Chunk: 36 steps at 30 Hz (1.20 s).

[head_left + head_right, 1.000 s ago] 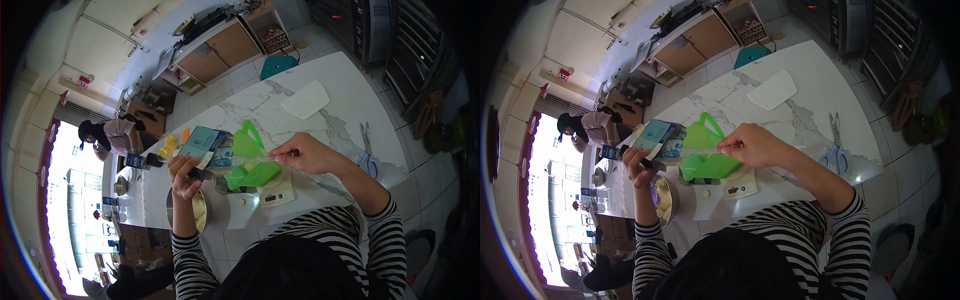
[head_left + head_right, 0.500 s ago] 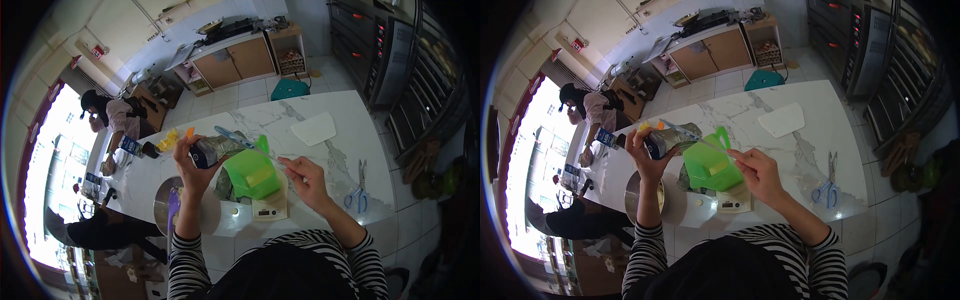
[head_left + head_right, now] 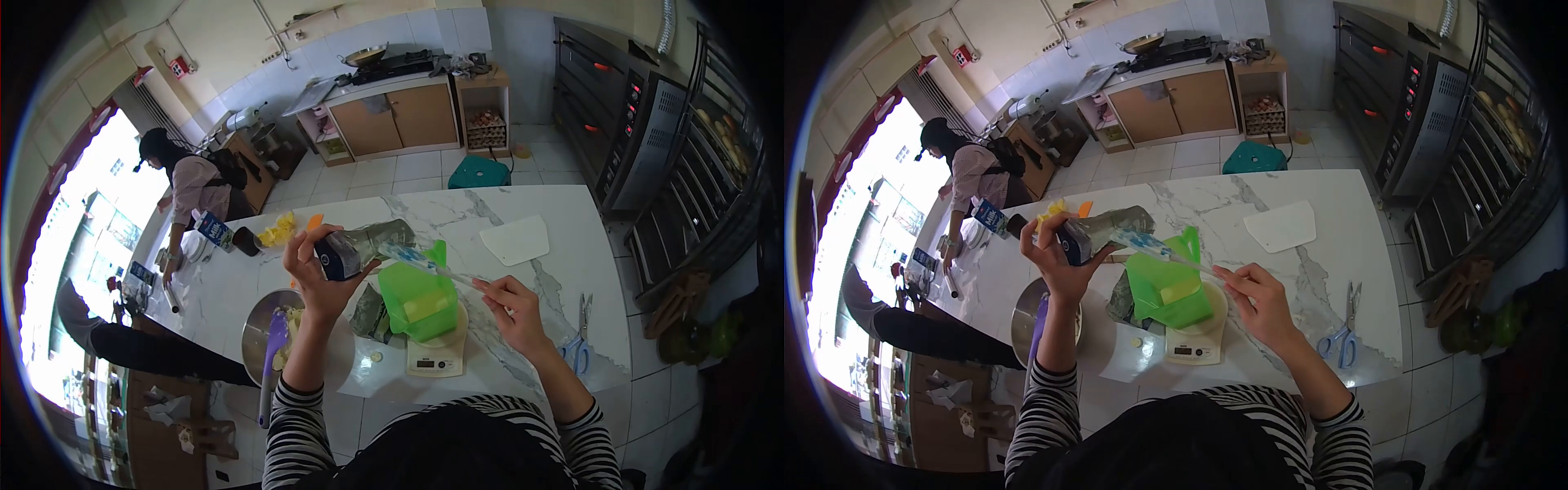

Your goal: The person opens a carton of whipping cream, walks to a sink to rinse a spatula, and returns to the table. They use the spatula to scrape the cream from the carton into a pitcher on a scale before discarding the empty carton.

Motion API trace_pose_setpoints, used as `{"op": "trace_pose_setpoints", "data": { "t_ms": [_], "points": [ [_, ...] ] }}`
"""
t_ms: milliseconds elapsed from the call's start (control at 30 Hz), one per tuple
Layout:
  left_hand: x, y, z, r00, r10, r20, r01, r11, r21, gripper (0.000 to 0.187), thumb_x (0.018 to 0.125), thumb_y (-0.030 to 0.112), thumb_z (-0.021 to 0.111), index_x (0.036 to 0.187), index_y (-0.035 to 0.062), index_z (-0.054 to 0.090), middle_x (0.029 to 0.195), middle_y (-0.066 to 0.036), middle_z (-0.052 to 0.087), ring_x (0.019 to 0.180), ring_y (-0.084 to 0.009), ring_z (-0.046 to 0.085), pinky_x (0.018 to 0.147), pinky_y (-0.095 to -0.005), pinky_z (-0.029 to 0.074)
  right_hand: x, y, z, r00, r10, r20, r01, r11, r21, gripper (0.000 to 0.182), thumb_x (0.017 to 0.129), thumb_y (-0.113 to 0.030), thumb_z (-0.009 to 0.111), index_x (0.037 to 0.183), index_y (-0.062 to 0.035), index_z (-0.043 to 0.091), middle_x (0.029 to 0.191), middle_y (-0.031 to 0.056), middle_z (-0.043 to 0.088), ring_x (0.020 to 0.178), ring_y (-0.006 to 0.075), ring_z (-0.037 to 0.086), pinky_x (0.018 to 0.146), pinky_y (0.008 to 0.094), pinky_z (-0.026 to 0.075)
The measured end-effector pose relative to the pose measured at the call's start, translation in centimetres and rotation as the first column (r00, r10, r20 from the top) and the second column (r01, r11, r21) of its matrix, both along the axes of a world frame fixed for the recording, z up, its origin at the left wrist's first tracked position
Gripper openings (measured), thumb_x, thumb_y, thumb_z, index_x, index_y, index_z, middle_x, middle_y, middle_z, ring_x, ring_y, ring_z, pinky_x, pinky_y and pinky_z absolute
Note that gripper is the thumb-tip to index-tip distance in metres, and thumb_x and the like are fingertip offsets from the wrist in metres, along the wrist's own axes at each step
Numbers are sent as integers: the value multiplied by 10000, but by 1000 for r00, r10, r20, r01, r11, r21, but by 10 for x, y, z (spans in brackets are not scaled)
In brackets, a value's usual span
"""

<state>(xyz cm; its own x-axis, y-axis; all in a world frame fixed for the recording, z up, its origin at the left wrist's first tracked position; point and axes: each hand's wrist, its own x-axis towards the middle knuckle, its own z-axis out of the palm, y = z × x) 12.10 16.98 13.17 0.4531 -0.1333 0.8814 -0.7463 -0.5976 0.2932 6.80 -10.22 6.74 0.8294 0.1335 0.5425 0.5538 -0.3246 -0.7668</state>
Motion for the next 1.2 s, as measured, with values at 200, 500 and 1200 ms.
{"op": "trace_pose_setpoints", "data": {
  "t_ms": [200, 500, 1200],
  "points": [
    [-1, 11, -8, 999, -20, 31, 17, 995, 101, 970, 531, 73, 825, 1219, 129, 144, 1057, -138, 480, 963, -213, 501, 850, -341, 413, -17, -26, 5, 999, -31, -41, 26, 991, -129, 335, 752, 54, 568, 1048, -94, 621, 719, 53, 509, 560, 119, 488, 501, 237, 402],
    [-14, 15, -4, 971, -206, 120, 156, 929, 335, 695, 562, 56, 734, 1139, 170, 364, 1011, -130, 546, 888, -295, 529, 771, -388, 437, -20, -19, 28, 995, -92, 27, 95, 965, -246, 272, 760, 38, 564, 1001, -65, 635, 695, 63, 510, 567, 126, 489, 501, 233, 388],
    [-36, 4, 18, 938, -141, 317, -90, 783, 615, 480, 636, 42, 595, 1072, 219, 506, 983, -34, 539, 897, -196, 503, 826, -333, 417, -32, -23, 38, 989, -139, -50, 110, 917, -383, 246, 777, -5, 544, 995, -70, 636, 681, 65, 471, 583, 159, 458, 513, 260, 367]
  ]
}}
